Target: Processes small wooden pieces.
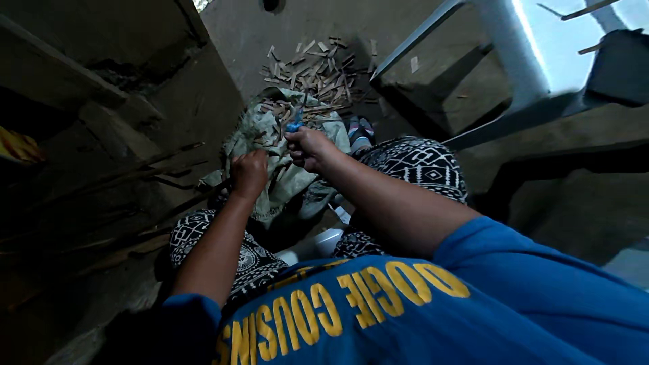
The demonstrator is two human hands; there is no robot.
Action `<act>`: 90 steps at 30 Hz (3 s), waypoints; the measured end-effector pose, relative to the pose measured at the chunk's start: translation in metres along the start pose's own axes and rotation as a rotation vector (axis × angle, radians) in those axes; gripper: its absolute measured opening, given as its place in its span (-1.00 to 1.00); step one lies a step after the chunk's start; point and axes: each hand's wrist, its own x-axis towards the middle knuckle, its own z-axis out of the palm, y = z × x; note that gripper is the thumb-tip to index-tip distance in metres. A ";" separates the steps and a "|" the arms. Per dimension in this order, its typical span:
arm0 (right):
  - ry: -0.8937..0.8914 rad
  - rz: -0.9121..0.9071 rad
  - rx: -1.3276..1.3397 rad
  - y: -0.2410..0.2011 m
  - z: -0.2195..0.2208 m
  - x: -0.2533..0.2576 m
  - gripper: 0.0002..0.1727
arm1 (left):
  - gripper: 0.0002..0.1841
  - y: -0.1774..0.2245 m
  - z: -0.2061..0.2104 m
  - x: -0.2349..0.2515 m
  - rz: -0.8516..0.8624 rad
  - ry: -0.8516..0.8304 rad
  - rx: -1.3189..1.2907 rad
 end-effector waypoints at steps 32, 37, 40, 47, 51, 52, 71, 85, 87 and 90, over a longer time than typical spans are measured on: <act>0.047 -0.058 0.017 -0.008 -0.009 0.005 -0.94 | -0.77 -0.004 -0.002 -0.001 0.022 0.055 -0.013; 0.147 -0.094 0.070 -0.015 -0.010 0.004 -0.92 | -0.78 -0.004 0.000 -0.001 0.026 0.062 0.002; 0.206 -0.107 0.080 -0.024 -0.014 0.005 -0.86 | -0.76 -0.007 0.000 -0.001 0.024 0.055 -0.032; 0.283 -0.288 0.204 -0.048 -0.031 0.006 -0.93 | -0.67 -0.021 -0.020 0.003 -0.216 -0.139 -0.141; 0.194 -0.321 0.062 -0.049 -0.038 0.005 -0.86 | -0.66 -0.033 -0.024 0.006 -0.361 -0.150 -0.252; 0.143 -0.326 -0.014 -0.044 -0.036 0.004 -0.81 | -0.67 -0.035 -0.023 0.008 -0.386 -0.152 -0.297; -0.086 -0.175 -0.054 -0.020 -0.017 -0.006 -0.82 | -0.69 -0.023 -0.025 0.044 -0.288 -0.399 -0.643; -0.281 0.031 -0.158 -0.005 -0.003 -0.017 -0.84 | -0.76 -0.009 -0.031 0.047 -0.375 -0.417 -0.556; -0.235 0.045 -0.142 -0.006 0.001 -0.015 -0.87 | -0.73 -0.003 -0.028 0.044 -0.335 -0.373 -0.459; -0.167 0.048 -0.093 -0.005 0.007 -0.012 -0.87 | -0.72 0.005 -0.022 0.036 -0.236 -0.256 -0.308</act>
